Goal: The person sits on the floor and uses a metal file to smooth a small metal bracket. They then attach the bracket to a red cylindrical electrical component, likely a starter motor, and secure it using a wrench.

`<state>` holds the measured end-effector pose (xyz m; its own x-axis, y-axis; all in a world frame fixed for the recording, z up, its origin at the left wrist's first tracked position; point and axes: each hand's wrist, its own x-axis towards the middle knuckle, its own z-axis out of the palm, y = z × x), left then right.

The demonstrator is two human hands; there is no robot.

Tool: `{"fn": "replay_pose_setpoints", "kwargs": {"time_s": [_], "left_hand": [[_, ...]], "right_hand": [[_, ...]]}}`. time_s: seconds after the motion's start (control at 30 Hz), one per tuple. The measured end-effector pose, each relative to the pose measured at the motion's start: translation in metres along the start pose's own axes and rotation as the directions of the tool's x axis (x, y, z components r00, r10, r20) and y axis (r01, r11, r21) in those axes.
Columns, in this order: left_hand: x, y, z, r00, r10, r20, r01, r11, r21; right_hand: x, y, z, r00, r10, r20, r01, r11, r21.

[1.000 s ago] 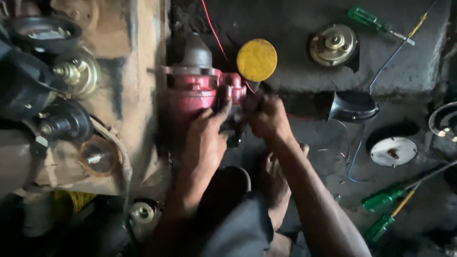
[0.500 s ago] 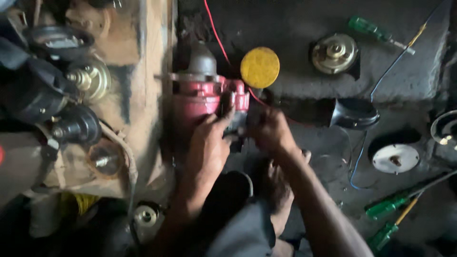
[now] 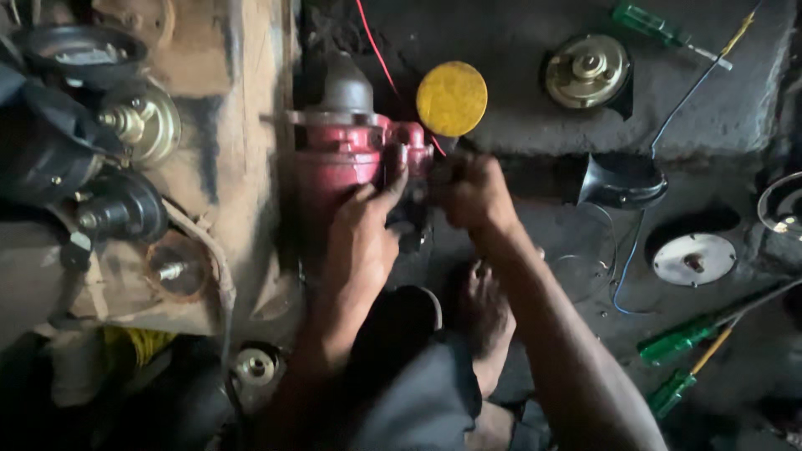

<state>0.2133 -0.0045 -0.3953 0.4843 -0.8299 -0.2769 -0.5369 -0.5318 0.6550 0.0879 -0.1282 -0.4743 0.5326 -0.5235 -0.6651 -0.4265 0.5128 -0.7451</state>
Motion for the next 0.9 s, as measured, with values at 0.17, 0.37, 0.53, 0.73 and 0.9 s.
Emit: {"fn": "replay_pose_setpoints", "kwargs": {"time_s": [0.17,0.37,0.53,0.73,0.9], "left_hand": [[-0.0002,-0.0033,0.0027,0.999,0.029,-0.032,-0.029,1.000,-0.005],[0.0007,-0.0070,0.0053,0.999,0.038,-0.035,-0.037,0.999,0.014],[0.0005,-0.0074,0.0073,0.998,-0.061,0.013,0.061,0.998,0.014],[0.0013,-0.0043,0.0069,0.999,-0.018,-0.029,0.020,0.997,0.071],[0.0014,-0.0023,0.0056,1.000,-0.013,-0.020,0.012,1.000,-0.017]], "right_hand": [[-0.0002,0.0001,-0.0005,0.999,-0.041,0.014,0.041,0.999,0.003],[0.0025,-0.0002,-0.0013,1.000,0.015,-0.004,-0.016,0.995,-0.094],[0.0028,-0.0056,-0.0021,0.999,-0.002,0.048,0.003,1.000,-0.022],[0.0025,-0.0050,-0.0011,0.998,-0.053,0.038,0.056,0.995,-0.084],[0.0050,-0.0034,-0.0013,1.000,0.025,0.000,-0.024,0.978,-0.205]]}}
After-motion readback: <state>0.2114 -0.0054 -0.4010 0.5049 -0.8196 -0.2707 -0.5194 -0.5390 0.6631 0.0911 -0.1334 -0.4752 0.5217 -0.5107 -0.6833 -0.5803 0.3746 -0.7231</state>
